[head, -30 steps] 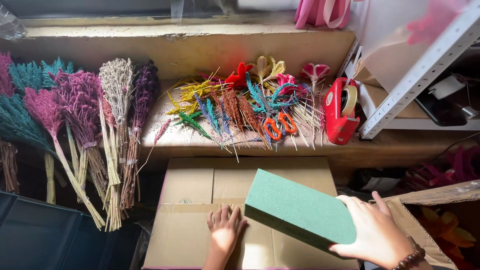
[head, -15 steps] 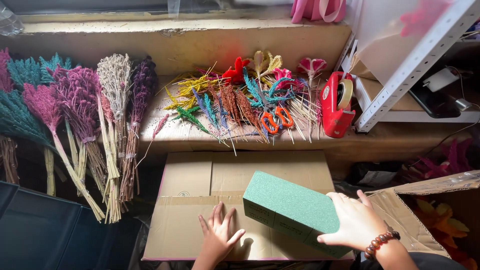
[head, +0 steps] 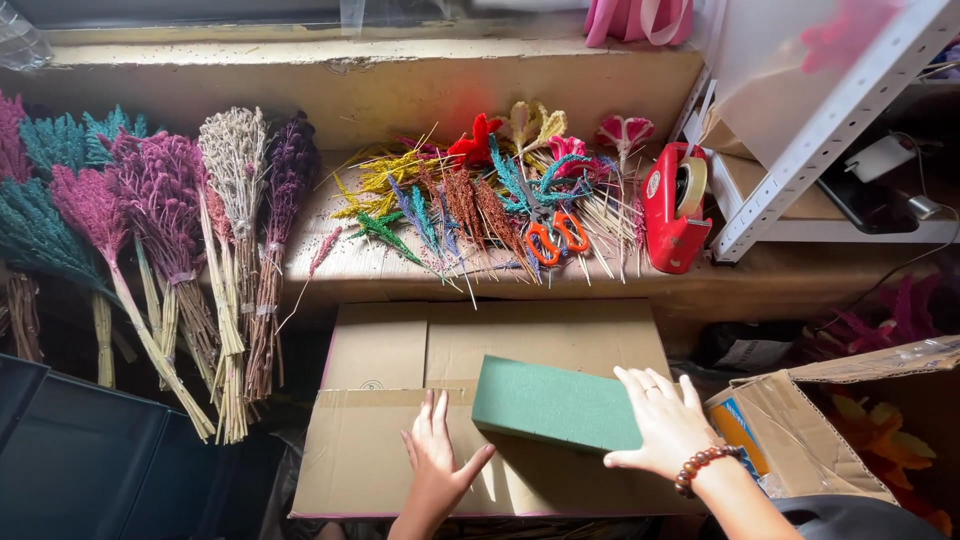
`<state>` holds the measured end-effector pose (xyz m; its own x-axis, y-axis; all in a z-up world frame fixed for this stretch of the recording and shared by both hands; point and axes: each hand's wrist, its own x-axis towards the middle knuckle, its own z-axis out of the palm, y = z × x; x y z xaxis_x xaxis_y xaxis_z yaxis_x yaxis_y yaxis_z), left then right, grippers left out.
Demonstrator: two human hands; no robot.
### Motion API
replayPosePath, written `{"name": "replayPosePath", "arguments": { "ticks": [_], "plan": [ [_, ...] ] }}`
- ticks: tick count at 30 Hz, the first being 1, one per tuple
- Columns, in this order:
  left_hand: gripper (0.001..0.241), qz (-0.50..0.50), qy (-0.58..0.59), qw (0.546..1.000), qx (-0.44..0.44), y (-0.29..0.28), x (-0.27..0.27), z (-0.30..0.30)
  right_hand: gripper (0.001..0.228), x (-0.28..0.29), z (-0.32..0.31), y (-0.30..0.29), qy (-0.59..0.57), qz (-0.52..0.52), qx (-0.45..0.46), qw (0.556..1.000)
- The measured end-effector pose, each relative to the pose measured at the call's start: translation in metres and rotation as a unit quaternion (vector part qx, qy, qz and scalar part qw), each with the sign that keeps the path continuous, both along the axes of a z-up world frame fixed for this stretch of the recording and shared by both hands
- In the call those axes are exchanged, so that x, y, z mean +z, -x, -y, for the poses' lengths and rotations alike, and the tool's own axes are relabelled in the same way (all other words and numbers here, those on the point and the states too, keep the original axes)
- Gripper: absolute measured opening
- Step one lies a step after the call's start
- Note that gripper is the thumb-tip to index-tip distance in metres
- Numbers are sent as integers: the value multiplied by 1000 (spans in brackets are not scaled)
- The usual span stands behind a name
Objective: The person opens a cardboard box and removes a block of green floral foam. They then pick up a pink and white artificial flower and insert its stem into the foam block.
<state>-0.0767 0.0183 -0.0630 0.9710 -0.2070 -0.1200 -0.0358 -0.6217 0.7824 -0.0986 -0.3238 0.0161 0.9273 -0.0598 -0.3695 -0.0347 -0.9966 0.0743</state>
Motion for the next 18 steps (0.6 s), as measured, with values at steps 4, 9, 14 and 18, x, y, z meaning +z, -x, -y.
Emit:
{"name": "replayPosePath", "arguments": {
  "ticks": [4,9,14,18],
  "plan": [
    [125,30,41,998,-29,-4,13,5,139,-24,2,-1,47,14,21,999],
    [99,126,51,988,-69,-9,48,27,179,-87,27,12,118,287,153,938],
    [65,294,-69,946,-118,-2,42,67,185,-74,-2,16,230,396,152,876],
    [67,395,-191,894,-87,-2,16,78,184,-78,-9,12,196,400,157,881]
  ]
}}
